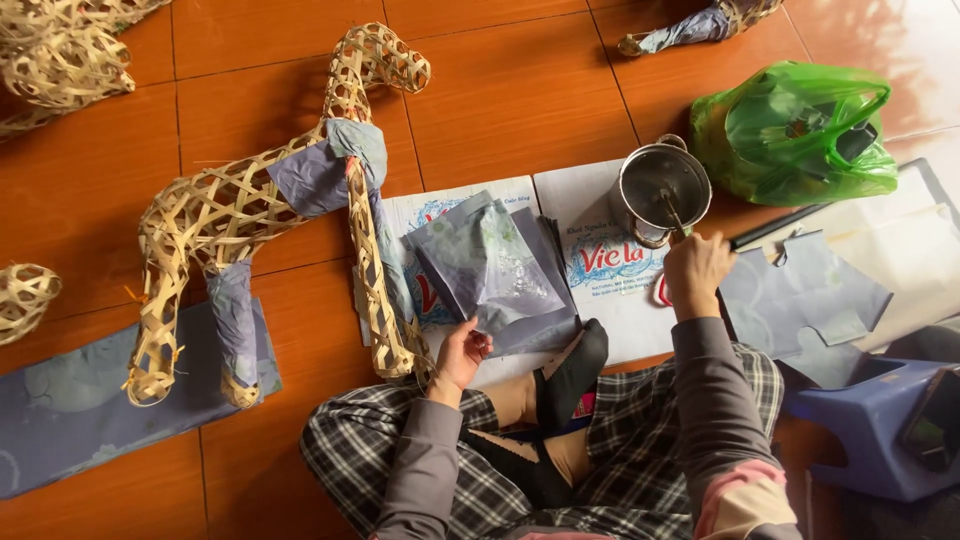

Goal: Applying glue to paper strips and pasting them onto a woven bamboo giraffe frame to cover its surface.

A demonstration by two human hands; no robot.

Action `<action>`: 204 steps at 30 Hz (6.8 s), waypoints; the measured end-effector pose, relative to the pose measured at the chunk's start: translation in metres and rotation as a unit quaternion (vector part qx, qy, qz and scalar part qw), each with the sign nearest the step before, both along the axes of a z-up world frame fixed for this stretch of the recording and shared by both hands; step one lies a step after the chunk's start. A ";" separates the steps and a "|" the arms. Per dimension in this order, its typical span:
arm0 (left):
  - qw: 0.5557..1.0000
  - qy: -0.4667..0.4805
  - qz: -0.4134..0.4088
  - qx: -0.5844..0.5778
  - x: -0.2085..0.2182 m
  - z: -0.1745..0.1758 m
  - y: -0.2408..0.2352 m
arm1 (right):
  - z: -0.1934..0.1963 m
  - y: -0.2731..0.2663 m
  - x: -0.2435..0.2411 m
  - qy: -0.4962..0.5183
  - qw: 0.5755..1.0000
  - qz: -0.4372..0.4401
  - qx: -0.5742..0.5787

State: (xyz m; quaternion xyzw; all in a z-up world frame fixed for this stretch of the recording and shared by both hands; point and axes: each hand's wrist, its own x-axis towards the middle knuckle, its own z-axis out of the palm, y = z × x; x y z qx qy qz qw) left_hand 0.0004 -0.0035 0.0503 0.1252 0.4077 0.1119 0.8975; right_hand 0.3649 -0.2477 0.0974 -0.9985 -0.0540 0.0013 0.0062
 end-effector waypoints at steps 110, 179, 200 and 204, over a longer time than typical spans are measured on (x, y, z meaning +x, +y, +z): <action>0.516 0.402 -0.291 0.698 0.116 0.076 0.255 | 0.088 0.298 -0.235 0.504 0.713 0.303 0.383; 0.982 -0.040 -0.061 0.177 -0.019 0.214 0.144 | 0.112 0.311 -0.326 0.688 0.322 -0.004 0.650; 0.626 0.422 -0.242 0.609 -0.023 -0.079 0.011 | -0.032 0.140 -0.132 -0.007 0.857 0.461 0.228; 0.643 0.413 -0.194 0.614 -0.029 -0.056 0.007 | 0.009 0.072 -0.020 -0.169 0.917 0.359 0.048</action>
